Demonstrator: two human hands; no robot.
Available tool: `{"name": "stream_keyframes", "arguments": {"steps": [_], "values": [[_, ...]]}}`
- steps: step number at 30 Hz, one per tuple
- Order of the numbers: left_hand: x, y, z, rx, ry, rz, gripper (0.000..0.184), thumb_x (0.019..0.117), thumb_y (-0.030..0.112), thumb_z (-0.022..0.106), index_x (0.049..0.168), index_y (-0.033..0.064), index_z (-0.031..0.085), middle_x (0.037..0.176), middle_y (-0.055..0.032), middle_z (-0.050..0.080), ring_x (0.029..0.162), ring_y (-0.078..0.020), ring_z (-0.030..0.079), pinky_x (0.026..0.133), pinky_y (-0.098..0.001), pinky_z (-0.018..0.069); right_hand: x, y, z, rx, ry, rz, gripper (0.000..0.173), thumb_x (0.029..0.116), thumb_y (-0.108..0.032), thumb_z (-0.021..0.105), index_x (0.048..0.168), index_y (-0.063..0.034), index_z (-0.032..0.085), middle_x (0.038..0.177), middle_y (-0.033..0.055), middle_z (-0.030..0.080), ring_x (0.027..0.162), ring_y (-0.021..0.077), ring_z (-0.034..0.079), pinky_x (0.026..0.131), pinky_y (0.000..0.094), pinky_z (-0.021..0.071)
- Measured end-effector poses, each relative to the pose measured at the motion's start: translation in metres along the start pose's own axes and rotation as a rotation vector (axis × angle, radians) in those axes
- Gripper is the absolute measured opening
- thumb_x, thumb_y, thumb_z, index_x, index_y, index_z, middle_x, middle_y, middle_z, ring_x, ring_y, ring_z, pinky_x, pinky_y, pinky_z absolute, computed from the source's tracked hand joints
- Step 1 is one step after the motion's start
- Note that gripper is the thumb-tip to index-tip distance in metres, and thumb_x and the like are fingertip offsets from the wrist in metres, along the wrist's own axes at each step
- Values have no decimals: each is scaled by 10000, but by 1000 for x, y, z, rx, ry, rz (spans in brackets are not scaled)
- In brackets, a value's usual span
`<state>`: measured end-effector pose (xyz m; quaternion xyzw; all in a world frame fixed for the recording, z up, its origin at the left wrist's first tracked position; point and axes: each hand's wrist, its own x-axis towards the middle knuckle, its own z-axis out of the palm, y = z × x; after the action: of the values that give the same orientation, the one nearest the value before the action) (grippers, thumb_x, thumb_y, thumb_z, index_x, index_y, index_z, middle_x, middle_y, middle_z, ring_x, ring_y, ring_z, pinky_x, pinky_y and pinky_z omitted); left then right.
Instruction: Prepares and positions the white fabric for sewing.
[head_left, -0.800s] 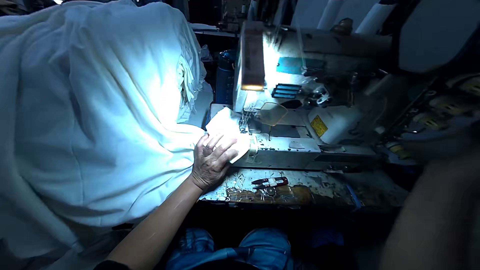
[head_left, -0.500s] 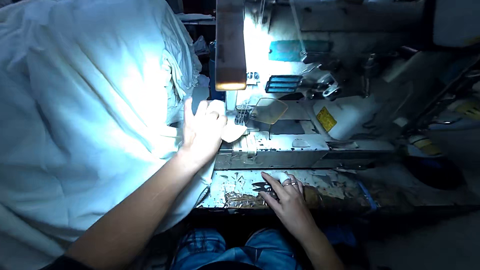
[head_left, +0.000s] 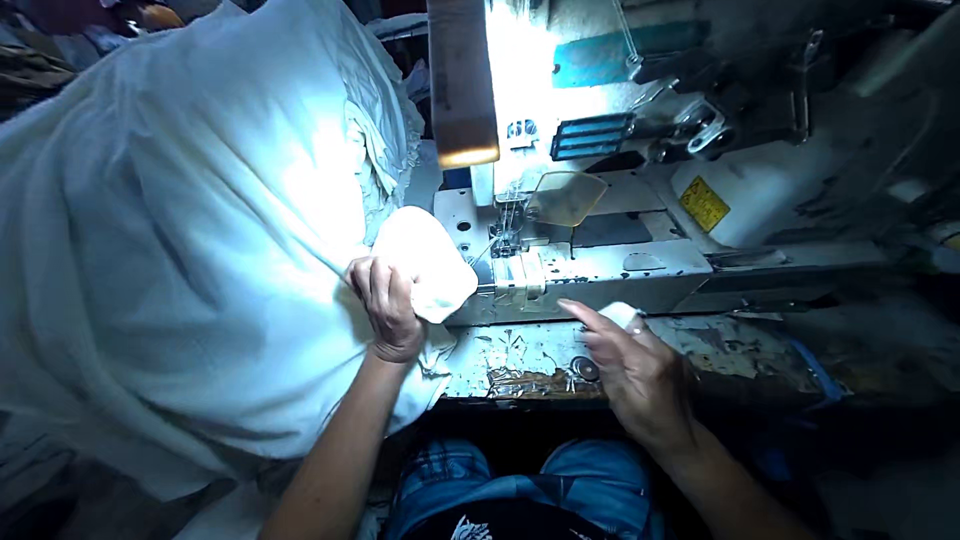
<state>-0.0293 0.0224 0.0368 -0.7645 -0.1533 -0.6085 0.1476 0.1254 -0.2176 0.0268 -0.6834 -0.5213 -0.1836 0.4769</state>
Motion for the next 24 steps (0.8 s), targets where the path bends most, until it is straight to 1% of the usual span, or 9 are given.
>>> {"name": "stream_keyframes", "arguments": {"steps": [3,6,8,11,16,19,20,22,24], "values": [[-6,1,2,-44,69,-24,129,947,139,536,831,81,547,882,-103,511,967,-287,507,951,-416,357,33,-22,11,-235,-71,-105,390,1034,-414,503,1178,-204,797,789,129,685,646,287,640,543,402,493],[-9,-2,1,-105,93,-13,168,1032,234,470,899,137,504,938,-56,489,1042,-224,494,1019,-364,336,64,-39,36,-424,-82,-230,312,1005,-294,561,1100,-98,783,859,172,710,701,342,696,524,436,521],[-10,-3,0,-142,105,-7,127,1009,217,493,907,143,500,943,-58,486,1043,-227,494,1021,-373,336,84,-49,57,-509,-147,-230,219,960,-214,622,972,-17,717,841,183,664,677,351,679,500,436,509],[-10,0,-9,-227,113,-3,102,990,202,546,932,149,481,982,-56,483,1065,-216,490,1046,-381,336,103,-52,67,-464,-233,-233,175,972,-193,650,925,-29,688,800,147,630,601,313,647,456,420,482],[-6,-2,-38,-410,129,-74,226,1032,283,489,830,209,422,956,27,448,1028,-86,476,1047,-286,343,45,-41,20,-341,-81,-221,342,1044,-269,518,882,-65,739,708,94,667,582,251,646,455,382,455],[-11,-1,-39,-508,105,-69,219,1041,286,483,844,209,426,968,34,455,1034,-71,484,979,-237,377,6,-3,10,-448,-156,-137,385,1015,-311,497,875,-32,721,696,145,650,558,325,652,433,435,458],[-11,1,-40,-533,85,-66,219,1049,292,472,852,208,426,971,36,456,1040,-66,487,974,-227,383,-4,11,9,-470,-217,-99,381,993,-323,515,902,-17,724,738,173,667,629,372,686,484,485,505],[-9,9,-42,-564,55,-62,229,1067,302,442,861,204,425,966,40,457,1037,-58,487,965,-215,383,-18,30,4,-430,-329,-26,355,982,-310,574,1001,3,743,946,243,716,937,487,700,774,620,554],[-4,18,-43,-577,53,-83,222,1062,310,447,867,206,430,967,51,469,1032,-36,491,949,-198,382,-21,31,-3,-325,-262,-53,381,969,-363,586,1082,-47,765,1089,226,726,1080,463,669,907,604,523]]}}
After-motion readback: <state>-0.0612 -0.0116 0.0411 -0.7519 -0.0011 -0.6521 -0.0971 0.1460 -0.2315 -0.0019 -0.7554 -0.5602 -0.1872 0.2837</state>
